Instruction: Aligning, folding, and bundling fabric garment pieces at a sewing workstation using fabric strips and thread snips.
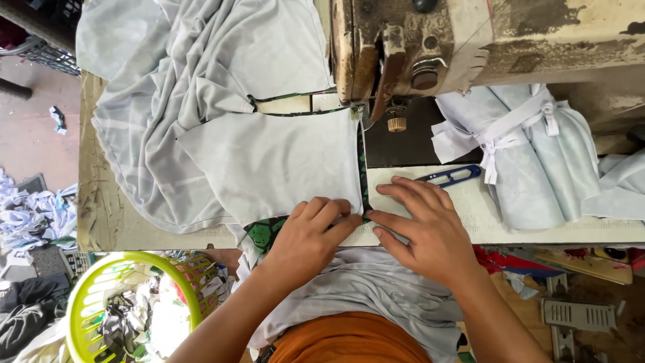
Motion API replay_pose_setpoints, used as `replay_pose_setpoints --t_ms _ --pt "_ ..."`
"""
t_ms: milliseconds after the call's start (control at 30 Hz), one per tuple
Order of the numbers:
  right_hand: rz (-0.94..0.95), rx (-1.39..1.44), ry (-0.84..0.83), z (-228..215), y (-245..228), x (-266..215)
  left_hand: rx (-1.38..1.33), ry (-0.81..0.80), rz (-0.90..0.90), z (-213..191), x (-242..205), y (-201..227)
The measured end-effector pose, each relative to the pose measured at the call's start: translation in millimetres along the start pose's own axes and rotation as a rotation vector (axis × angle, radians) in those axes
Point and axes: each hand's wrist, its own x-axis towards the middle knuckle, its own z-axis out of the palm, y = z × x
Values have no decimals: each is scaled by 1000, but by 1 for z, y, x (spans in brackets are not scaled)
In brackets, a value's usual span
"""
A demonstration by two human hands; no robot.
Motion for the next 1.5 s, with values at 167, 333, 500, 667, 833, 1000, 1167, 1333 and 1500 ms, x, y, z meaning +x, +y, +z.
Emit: replay_pose_setpoints --t_ms 167,333,500,667,833,1000,1167,1333,1500 --pt "0 5 7 0 0 -1 -95 -20 79 -3 2 3" --pt "16 -24 77 13 6 -7 -142 106 30 11 4 2" --pt "14 -8 62 13 5 -8 -136 110 -60 2 6 0" --pt "18 -24 43 11 0 -6 -291 25 -97 2 -4 -18" --pt "8 -52 43 15 -9 -1 -325 19 -86 -18 1 -30" --pt "10 -33 -3 17 -8 -4 -248 69 -4 -3 1 -26" --pt "-1 -17 -16 18 -7 -5 -93 104 33 1 7 -21" --pt "-4 -11 -11 16 5 1 -123 82 51 1 6 -23" --pt "-39 -96 70 15 30 46 -131 72 75 -1 7 -22"
